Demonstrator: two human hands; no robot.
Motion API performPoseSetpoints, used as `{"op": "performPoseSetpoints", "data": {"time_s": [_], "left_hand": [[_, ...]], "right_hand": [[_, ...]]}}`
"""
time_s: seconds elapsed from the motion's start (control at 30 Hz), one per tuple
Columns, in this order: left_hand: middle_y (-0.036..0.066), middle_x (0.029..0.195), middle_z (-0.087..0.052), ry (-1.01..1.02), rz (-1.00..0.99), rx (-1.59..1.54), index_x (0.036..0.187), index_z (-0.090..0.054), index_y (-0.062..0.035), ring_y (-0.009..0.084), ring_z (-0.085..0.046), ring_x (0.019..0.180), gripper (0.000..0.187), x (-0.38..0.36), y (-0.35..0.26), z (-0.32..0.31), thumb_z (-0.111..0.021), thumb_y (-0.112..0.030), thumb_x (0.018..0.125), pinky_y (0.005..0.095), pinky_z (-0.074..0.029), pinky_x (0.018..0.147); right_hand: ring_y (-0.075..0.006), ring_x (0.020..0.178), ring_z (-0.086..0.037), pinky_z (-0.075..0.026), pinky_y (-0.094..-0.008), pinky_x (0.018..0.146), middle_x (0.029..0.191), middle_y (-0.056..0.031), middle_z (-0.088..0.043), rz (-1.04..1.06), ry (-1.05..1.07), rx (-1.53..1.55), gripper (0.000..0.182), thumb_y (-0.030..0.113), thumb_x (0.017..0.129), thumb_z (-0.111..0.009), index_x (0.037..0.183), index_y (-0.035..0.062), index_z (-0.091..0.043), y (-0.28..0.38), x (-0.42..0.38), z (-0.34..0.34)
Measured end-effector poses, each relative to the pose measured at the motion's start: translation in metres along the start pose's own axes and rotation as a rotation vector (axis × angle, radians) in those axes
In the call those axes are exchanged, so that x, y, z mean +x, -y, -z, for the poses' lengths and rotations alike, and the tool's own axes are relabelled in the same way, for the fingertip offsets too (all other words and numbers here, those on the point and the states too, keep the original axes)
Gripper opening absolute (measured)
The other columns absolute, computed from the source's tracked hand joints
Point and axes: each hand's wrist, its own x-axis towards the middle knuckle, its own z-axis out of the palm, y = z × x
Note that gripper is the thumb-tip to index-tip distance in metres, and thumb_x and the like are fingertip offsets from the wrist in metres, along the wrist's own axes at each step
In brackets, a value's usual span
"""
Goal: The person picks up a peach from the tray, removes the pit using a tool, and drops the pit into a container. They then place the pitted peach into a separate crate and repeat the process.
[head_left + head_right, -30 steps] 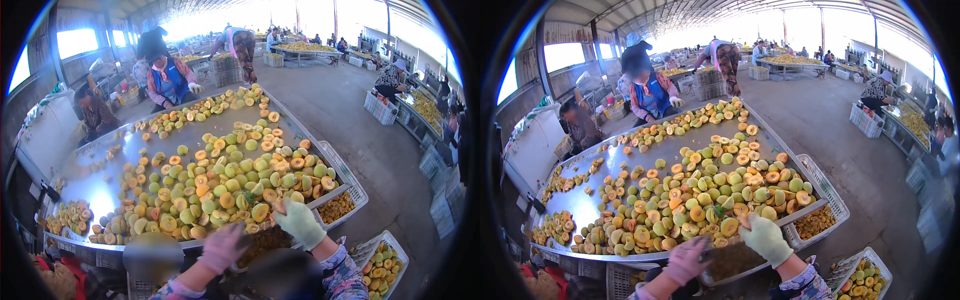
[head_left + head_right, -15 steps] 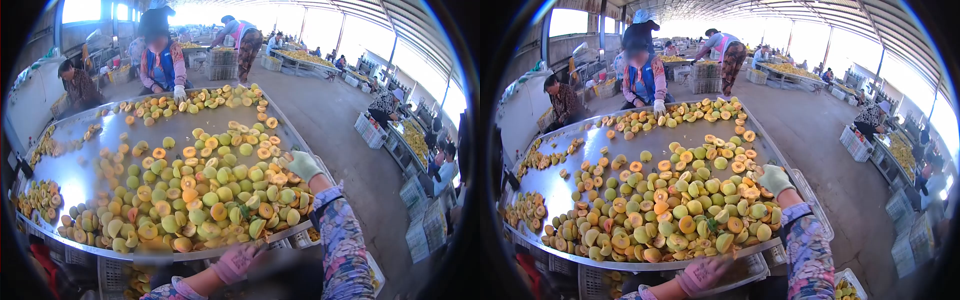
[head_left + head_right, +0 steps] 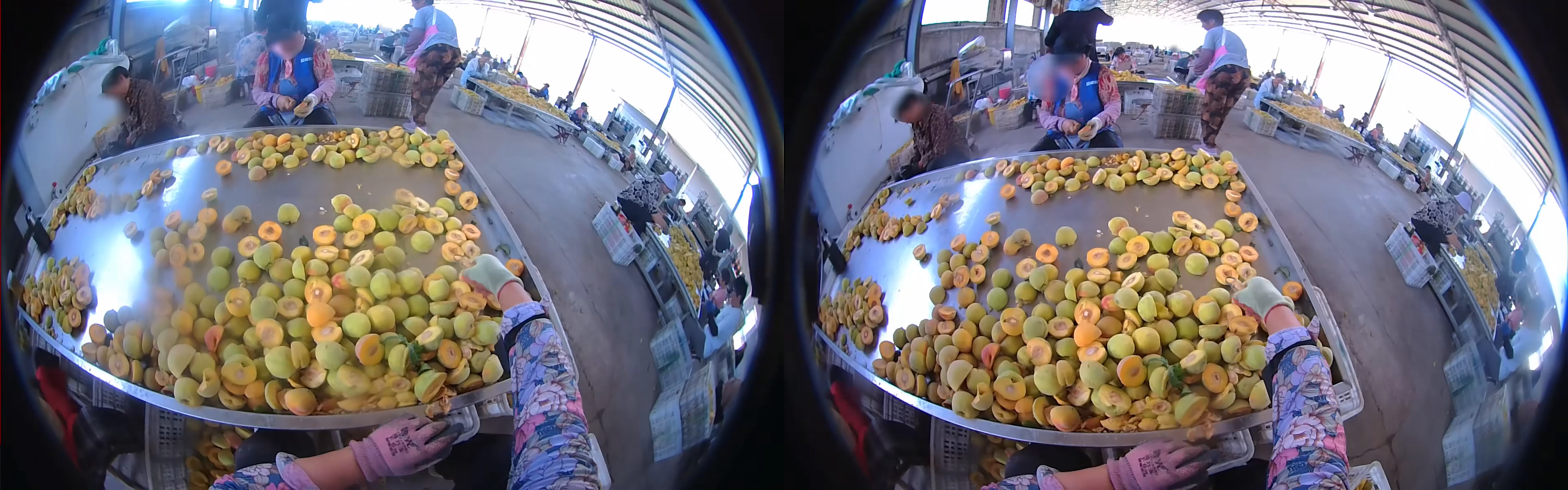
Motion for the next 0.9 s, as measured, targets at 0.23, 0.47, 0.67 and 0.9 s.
{"op": "performPoseSetpoints", "data": {"time_s": [0.23,0.47,0.67,0.9], "left_hand": [[0.012,0.118,-0.065,-0.203,0.113,-0.146,0.134,-0.058,-0.0102,0.0298,-0.066,0.094,0.05,0.007,0.001,0.027,-0.069,-0.026,0.088,0.0404,-0.055,0.077],[0.013,0.118,-0.065,-0.199,0.101,-0.133,0.132,-0.059,-0.0086,0.0297,-0.066,0.092,0.048,0.007,0.0,0.027,-0.069,-0.025,0.088,0.0403,-0.055,0.077],[0.013,0.116,-0.065,-0.207,0.079,-0.159,0.131,-0.059,-0.0074,0.0304,-0.066,0.092,0.047,0.01,0.004,0.028,-0.068,-0.026,0.089,0.0409,-0.054,0.077],[0.014,0.12,-0.064,-0.167,0.121,-0.196,0.134,-0.057,-0.0071,0.0322,-0.066,0.094,0.051,0.012,0.005,0.035,-0.068,-0.025,0.088,0.0408,-0.055,0.079]], "right_hand": [[-0.0168,0.046,-0.052,-0.033,-0.0326,0.037,0.061,-0.0052,-0.056,-0.314,-0.152,0.633,0.012,0.012,0.085,-0.07,0.085,0.0039,-0.06,-0.001,-0.034,0.014],[-0.0185,0.052,-0.055,-0.041,-0.0332,0.042,0.067,-0.0061,-0.057,-0.294,-0.099,0.815,0.02,0.016,0.087,-0.073,0.09,0.0034,-0.058,-0.008,-0.043,0.022],[-0.0167,0.05,-0.052,-0.038,-0.0309,0.041,0.068,-0.0061,-0.058,-0.259,0.012,0.767,0.02,0.014,0.087,-0.074,0.092,0.0044,-0.057,-0.012,-0.028,0.02],[-0.0141,0.048,-0.054,-0.041,-0.0307,0.041,0.065,-0.0064,-0.061,-0.187,-0.149,0.384,0.032,0.018,0.074,-0.086,0.084,0.0031,-0.059,0.016,-0.027,0.009]]}}
